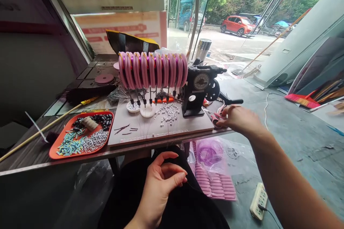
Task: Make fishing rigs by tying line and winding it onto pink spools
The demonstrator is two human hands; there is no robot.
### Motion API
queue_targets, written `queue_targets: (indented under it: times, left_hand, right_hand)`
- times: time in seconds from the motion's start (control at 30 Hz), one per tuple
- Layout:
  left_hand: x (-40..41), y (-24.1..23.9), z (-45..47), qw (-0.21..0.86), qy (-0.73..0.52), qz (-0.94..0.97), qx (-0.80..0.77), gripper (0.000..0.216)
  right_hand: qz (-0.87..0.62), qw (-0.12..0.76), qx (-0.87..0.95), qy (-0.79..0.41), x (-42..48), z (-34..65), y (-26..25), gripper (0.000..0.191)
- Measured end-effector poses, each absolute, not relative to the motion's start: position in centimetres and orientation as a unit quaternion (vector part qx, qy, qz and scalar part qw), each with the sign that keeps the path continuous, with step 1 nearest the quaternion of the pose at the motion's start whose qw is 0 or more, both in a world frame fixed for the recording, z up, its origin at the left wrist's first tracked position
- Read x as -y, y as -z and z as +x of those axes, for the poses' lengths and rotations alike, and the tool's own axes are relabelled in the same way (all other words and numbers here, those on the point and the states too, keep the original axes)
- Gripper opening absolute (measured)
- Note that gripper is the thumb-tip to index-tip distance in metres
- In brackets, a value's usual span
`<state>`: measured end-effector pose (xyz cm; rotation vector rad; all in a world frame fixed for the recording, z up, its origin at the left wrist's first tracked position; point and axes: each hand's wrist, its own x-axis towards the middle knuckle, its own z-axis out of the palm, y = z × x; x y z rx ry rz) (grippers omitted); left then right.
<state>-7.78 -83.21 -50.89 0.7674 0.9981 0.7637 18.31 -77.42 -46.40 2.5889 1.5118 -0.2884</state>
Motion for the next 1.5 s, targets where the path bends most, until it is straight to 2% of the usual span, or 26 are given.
queue_targets:
  times: [0.07,0.13,0.17,0.23,0.3,0.37,0.47,0.6,0.7,0.8,0.97,1.17,1.5]
  left_hand:
    - [82.8,50.2,-7.3,0.734,-0.367,0.351,-0.451,0.037]
    - [82.3,49.3,-6.6,0.727,-0.39,0.359,-0.436,0.035]
    - [82.0,48.9,-6.2,0.722,-0.406,0.365,-0.426,0.033]
    - [81.2,48.0,-5.2,0.706,-0.449,0.372,-0.402,0.03]
    - [80.3,47.4,-4.2,0.692,-0.493,0.366,-0.379,0.028]
    - [79.4,47.2,-3.1,0.687,-0.521,0.354,-0.361,0.027]
    - [78.1,47.6,-1.3,0.688,-0.535,0.341,-0.351,0.025]
    - [76.1,48.2,1.1,0.681,-0.558,0.319,-0.35,0.023]
    - [74.9,48.2,2.3,0.674,-0.571,0.316,-0.347,0.022]
    - [74.6,48.3,2.8,0.678,-0.57,0.304,-0.352,0.023]
    - [75.2,49.1,2.9,0.708,-0.537,0.278,-0.364,0.022]
    - [75.2,49.7,2.4,0.708,-0.503,0.337,-0.364,0.015]
    - [75.0,49.7,2.6,0.652,-0.463,0.462,-0.383,0.016]
  right_hand:
    - [0.839,-0.001,-0.536,0.096,78.9,17.2,45.8,0.027]
    - [0.783,-0.133,-0.591,0.139,81.6,15.4,45.5,0.036]
    - [0.727,-0.21,-0.62,0.208,83.1,14.3,45.7,0.039]
    - [0.602,-0.295,-0.626,0.399,85.7,12.3,46.4,0.047]
    - [0.577,-0.365,-0.559,0.471,87.2,11.0,47.3,0.04]
    - [0.624,-0.43,-0.498,0.421,87.4,11.0,47.9,0.027]
    - [0.691,-0.481,-0.477,0.253,86.1,12.3,47.5,0.02]
    - [0.688,-0.441,-0.576,0.008,83.4,14.1,45.7,0.009]
    - [0.652,-0.379,-0.651,-0.086,82.0,15.2,44.7,0.009]
    - [0.64,-0.342,-0.678,-0.117,81.1,16.3,43.8,0.01]
    - [0.649,-0.357,-0.636,-0.22,79.5,17.1,42.8,0.012]
    - [0.661,-0.285,-0.648,-0.249,78.0,17.1,43.0,0.018]
    - [0.679,-0.276,-0.614,-0.293,77.2,16.4,42.6,0.018]
